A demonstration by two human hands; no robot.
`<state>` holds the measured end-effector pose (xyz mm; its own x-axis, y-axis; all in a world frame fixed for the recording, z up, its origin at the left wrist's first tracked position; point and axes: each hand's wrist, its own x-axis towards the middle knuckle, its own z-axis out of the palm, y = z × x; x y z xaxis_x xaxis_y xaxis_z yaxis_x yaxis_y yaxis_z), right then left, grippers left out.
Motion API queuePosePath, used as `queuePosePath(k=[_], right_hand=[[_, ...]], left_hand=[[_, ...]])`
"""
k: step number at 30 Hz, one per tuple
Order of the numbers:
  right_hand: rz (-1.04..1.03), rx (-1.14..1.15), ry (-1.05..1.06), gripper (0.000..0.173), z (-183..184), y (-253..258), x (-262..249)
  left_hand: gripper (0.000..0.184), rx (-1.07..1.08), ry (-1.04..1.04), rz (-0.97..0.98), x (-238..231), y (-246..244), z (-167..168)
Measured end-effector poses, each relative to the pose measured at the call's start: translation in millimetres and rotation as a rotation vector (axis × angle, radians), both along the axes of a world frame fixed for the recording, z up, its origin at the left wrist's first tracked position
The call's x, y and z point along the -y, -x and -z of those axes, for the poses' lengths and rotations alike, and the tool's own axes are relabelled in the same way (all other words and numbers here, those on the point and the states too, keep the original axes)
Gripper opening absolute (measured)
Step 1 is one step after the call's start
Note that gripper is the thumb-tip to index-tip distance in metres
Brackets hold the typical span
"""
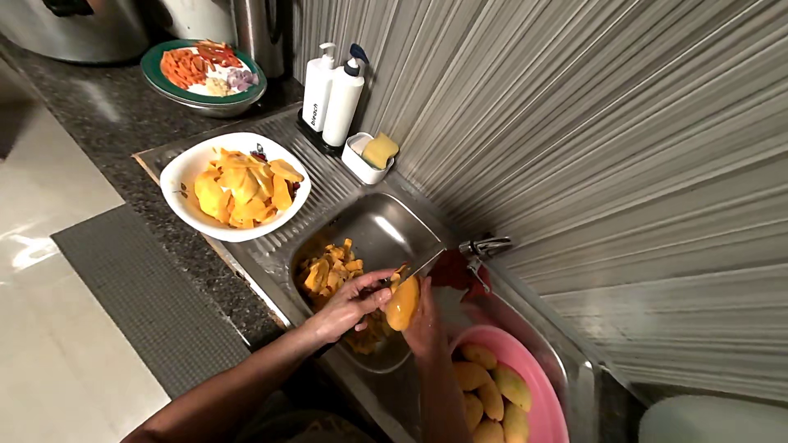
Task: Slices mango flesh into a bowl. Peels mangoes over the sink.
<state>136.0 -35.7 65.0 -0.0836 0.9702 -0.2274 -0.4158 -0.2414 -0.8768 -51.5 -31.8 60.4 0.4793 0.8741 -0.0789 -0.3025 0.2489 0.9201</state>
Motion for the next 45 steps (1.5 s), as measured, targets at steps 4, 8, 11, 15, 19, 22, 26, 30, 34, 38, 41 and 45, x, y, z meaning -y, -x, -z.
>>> queuePosePath(k=[4, 8, 11, 15, 19, 22, 26, 30, 34, 38, 41, 45], right_hand=[[-0.018, 0.239, -0.189, 0.077, 12.4, 3.5, 6.5], [0.044, 0.250, -0.165, 0.084, 4.1, 10.6, 6.9], [0.007, 0.058, -0.161, 0.078, 1.8, 4.1, 5.5], [-0.043, -0.219, -0.091, 0.088, -6.1, -7.6, 3.7], [0.065, -0.358, 0.072, 0.057, -2.4, -6.9, -8.0], [0.202, -0.415, 0.272, 0.045, -3.0, 2.5, -17.1], [0.100, -0.373, 0.228, 0.052, 5.0, 7.0, -20.9], [0.035, -0.292, 0.280, 0.053, -2.5, 12.3, -32.8], [-0.015, -0.282, 0.294, 0.055, -4.1, 11.4, -37.6], [-0.069, -0.271, 0.285, 0.058, -1.3, 8.7, -38.5], [-0.063, -0.258, 0.311, 0.053, -3.9, 10.8, -36.1], [-0.005, -0.284, 0.287, 0.047, -8.3, 21.1, -24.9]], left_hand=[[0.044, -0.043, -0.033, 0.030, 1.0, 3.0, -2.6], [0.042, -0.009, -0.001, 0.004, 0.6, 4.4, -6.3], [0.043, 0.026, 0.073, -0.109, -6.0, 7.5, -2.3], [0.045, 0.017, 0.216, -0.163, -26.4, 27.6, 17.8], [0.059, -0.057, 0.339, 0.017, -11.7, 22.7, 26.6], [0.069, -0.127, 0.151, 0.051, 5.1, 15.8, 26.8], [0.073, -0.259, -0.494, 0.025, 20.4, 7.6, 26.0], [0.066, -0.522, -0.721, -0.053, 23.3, 4.4, 24.8], [0.066, -0.614, -0.802, -0.066, 20.2, 8.0, 23.9], [0.060, -0.677, -0.918, -0.112, 17.1, 12.2, 24.8], [0.055, -0.712, -1.002, -0.167, 14.1, 14.3, 25.7], [0.047, -0.716, -1.056, -0.220, 9.6, 16.7, 25.1]])
